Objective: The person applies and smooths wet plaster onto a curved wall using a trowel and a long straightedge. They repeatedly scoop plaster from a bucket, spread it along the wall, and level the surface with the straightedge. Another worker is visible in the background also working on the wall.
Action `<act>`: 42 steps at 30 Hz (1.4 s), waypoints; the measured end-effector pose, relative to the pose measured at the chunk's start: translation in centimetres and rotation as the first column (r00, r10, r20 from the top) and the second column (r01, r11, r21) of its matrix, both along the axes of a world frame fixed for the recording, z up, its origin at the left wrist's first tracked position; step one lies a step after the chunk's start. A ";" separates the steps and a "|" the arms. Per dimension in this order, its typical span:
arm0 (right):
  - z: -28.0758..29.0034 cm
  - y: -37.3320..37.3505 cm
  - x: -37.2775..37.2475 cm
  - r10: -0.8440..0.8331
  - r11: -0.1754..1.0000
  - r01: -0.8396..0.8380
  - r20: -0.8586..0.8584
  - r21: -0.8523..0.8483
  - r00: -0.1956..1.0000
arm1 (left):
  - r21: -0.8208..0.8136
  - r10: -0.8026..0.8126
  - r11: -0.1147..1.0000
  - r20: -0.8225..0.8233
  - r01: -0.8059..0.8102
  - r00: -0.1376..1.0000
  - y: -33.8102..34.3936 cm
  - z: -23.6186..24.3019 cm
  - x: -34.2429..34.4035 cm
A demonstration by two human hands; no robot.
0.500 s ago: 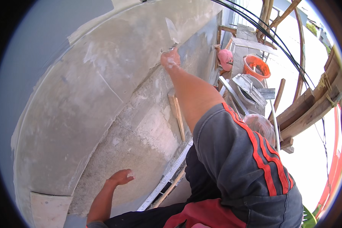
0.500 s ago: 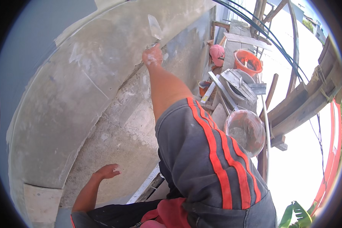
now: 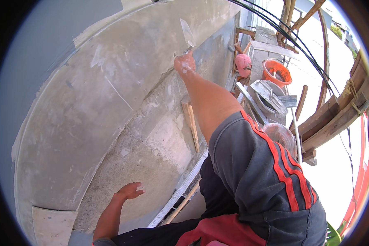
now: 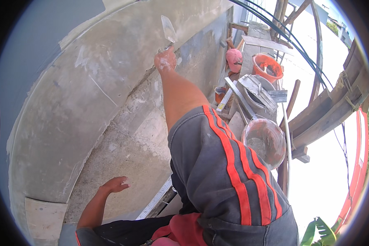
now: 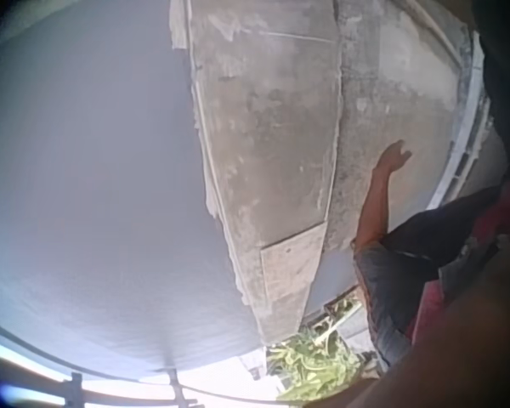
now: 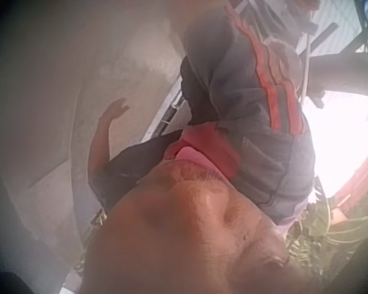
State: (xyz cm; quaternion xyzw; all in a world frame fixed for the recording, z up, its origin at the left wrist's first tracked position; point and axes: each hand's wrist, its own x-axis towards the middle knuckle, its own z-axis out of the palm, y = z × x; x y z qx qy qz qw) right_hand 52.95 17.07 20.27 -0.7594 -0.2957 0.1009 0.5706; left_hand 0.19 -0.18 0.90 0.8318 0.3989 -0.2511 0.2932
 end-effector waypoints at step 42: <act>-0.8 0.6 0.9 -0.013 1.000 0.013 0.018 -0.006 1.000 | 0.047 -0.019 0.999 0.045 0.016 0.999 0.3 -1.7 -0.6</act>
